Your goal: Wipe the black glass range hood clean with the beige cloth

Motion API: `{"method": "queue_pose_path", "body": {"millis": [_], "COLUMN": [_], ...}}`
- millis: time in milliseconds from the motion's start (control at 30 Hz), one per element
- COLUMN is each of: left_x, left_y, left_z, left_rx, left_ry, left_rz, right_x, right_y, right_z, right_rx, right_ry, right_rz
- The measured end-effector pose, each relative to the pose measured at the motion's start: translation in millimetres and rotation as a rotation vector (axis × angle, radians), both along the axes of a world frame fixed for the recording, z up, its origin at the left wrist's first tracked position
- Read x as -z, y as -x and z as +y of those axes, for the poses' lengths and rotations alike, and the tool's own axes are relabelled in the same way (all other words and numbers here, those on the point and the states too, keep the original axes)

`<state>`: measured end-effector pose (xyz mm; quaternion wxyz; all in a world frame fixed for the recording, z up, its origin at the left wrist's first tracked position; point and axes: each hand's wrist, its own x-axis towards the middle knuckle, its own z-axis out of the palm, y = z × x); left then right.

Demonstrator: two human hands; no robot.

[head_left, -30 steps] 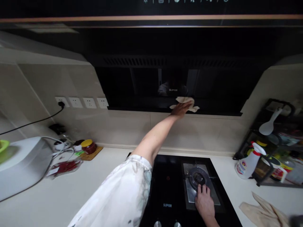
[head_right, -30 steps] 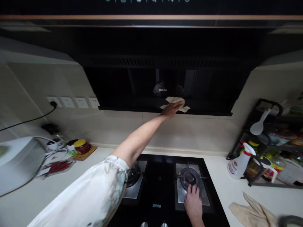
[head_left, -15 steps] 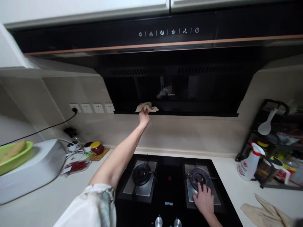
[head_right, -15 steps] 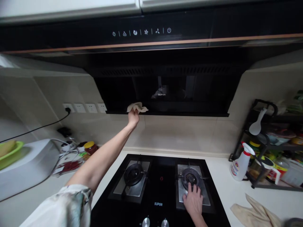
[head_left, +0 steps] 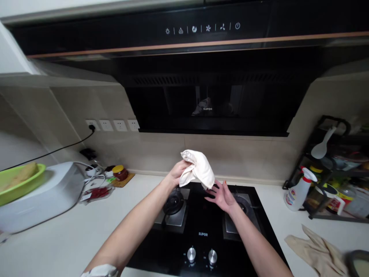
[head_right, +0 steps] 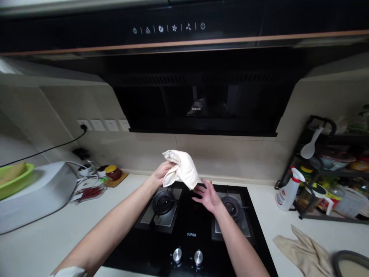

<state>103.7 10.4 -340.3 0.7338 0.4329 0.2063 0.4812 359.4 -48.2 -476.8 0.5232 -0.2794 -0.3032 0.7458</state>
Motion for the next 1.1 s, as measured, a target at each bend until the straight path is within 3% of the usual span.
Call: {"method": "queue_pose_path", "body": {"millis": [100,300,400,533,600,700,800,900,967,1100], "left_x": [15.3,30.9,33.2,31.6,31.2,32.0,31.4,26.6,22.5,19.4], "left_y": [-3,11,17,19,18,15,8,2,-1,-4], "left_z": [-6,-14,-27,-42,-43,-42,-43,-48,-52,-55], "left_rx": [0.067,0.122,0.082,0.024,-0.006,-0.019,-0.048,-0.065,-0.053,-0.042], "left_ry": [0.078,0.166,0.114,0.036,0.035,0.061,0.047,0.005,-0.007,0.015], "left_rz": [0.077,0.154,0.168,0.263,0.302,0.316,0.274,0.21,0.147,0.042], "right_x": [-9.4,-10.8,-13.7,-23.4,-31.5,-47.0,-62.1,-70.9,-72.9,-74.6], "right_y": [28,33,24,17,14,8,4,5,9,23], "right_z": [-2,-6,-3,3,3,-1,-5,-12,-22,-51], "right_rx": [-0.116,0.0,0.076,0.326,0.378,0.359,0.254,0.171,0.22,0.434], "right_ry": [-0.055,-0.213,-0.372,-0.508,-0.544,-0.529,-0.49,-0.535,-0.655,-1.042], "right_rz": [0.147,0.043,-0.183,-0.666,-0.749,-0.695,-0.613,-0.685,-0.799,-0.996]}}
